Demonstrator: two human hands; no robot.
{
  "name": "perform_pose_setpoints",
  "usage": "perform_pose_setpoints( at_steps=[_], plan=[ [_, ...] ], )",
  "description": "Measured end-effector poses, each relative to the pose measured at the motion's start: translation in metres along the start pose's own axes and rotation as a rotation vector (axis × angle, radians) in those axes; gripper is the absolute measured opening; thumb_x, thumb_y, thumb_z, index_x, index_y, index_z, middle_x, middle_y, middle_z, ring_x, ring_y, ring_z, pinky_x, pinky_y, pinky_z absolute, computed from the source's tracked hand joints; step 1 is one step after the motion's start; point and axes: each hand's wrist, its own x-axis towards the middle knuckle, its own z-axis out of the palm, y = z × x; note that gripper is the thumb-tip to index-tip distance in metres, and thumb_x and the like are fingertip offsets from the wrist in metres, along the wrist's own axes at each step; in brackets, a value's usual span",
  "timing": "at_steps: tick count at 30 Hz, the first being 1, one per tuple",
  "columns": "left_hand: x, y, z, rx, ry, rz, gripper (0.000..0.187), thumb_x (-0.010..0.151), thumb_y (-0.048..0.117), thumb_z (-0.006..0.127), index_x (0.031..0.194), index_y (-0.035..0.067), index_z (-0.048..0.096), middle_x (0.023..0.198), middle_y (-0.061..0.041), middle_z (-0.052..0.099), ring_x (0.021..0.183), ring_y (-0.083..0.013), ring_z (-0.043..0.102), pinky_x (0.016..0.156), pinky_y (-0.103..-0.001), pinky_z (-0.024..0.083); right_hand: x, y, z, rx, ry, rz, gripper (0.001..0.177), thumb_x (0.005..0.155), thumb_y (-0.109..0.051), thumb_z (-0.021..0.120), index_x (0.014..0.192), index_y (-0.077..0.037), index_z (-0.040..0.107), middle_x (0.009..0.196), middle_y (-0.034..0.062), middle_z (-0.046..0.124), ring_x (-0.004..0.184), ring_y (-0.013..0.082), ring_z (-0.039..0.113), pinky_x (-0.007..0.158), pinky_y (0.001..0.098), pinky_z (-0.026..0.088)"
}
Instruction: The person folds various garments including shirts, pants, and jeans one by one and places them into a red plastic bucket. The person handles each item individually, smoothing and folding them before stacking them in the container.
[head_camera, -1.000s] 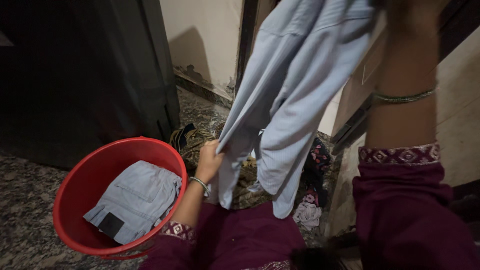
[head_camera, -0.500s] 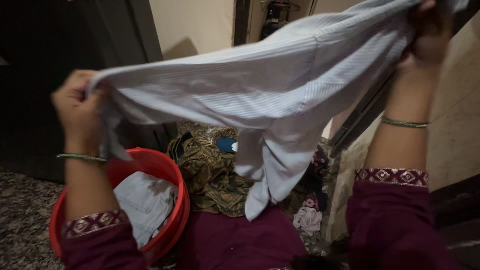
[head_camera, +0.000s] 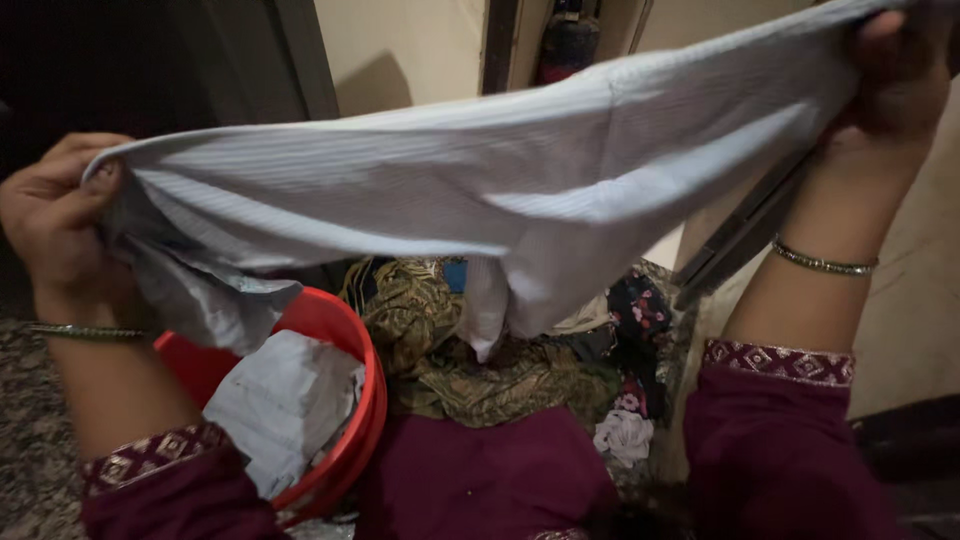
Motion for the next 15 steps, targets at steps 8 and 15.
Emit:
perform_pose_setpoints(
  at_steps=[8,15],
  plan=[
    [0.023,-0.076,-0.027,-0.196,0.007,-0.056,0.015,0.110,0.003,0.058,0.100,0.002,0.068,0.102,-0.009,0.072,0.086,-0.0146,0.065,0.083,-0.025,0.051,0.020,0.048,0.006,-0.149,-0.044,0.153,0.043,0.081,0.012,0.081,0.116,-0.005,0.062,0.106,0.0012,0.069,0.104,0.0168,0.069,0.092,0.0311,0.060],
    [0.020,-0.133,-0.010,-0.220,0.048,-0.307,0.018,0.108,0.008,0.057,0.104,0.004,0.074,0.102,-0.006,0.075,0.091,-0.0133,0.069,0.088,-0.026,0.055,0.028,0.124,0.035,-0.154,0.062,0.249,0.055,0.068,0.016,0.080,0.114,-0.009,0.062,0.106,-0.0016,0.069,0.106,0.0156,0.069,0.094,0.0334,0.062]
  ],
)
